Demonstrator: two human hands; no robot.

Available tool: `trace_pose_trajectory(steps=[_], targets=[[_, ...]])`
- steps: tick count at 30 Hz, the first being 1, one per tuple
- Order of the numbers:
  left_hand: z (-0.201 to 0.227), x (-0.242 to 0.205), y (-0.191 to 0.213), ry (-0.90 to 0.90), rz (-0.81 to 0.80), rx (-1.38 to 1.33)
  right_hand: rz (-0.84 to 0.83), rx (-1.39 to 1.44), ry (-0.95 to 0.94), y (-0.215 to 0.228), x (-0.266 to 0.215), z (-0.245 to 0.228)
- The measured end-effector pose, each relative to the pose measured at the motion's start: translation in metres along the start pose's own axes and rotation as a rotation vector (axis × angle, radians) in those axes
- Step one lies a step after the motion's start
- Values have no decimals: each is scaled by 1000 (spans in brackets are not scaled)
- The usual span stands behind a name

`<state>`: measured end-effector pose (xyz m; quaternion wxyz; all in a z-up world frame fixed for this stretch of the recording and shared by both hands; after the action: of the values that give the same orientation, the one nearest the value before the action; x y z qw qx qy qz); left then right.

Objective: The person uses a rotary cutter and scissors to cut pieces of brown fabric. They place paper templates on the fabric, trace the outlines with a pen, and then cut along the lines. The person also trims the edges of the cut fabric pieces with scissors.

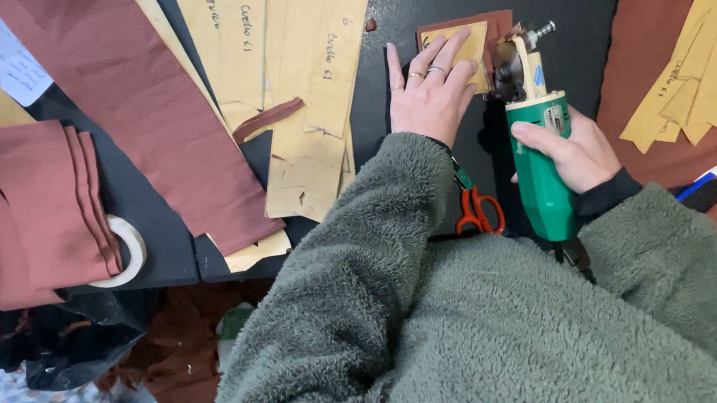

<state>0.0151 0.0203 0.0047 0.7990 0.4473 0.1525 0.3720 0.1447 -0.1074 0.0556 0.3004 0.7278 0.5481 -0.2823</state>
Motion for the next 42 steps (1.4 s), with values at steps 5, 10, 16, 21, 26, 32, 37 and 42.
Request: trace_pose_trajectory(steps=[5,10,16,21,26,32,37,42], targets=[[0,0,-1,0,-11,11,-8,-4,-3,2,5,-7],[2,2,2,10,-46,19,-1,13,-11,4,12,-8],[2,6,5,55,-75,33,-10,23,36,5,19,-18],[1,6,5,55,-62,47,-30,16,29,8,21,-15],[-1,9,8,55,-62,34,-43,18,7,8,20,-9],[0,8,5,51,-74,30,-16,0,-26,8,18,-17],[0,9,3,49,-86,42,-18,-6,-3,9,23,-22],[-1,8,2,50,-85,43,-18,-9,-18,9,24,-30]])
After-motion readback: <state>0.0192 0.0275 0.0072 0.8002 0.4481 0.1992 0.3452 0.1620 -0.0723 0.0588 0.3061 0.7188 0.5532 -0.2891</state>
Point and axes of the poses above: each hand's wrist, its own x-axis towards the middle knuckle, its own y-axis out of the back of the hand, z = x × y, the point moved 7 cm from there along x, towards the middle knuckle, and after that the axes turned 7 degrees about -z, right-handed, at the moved point
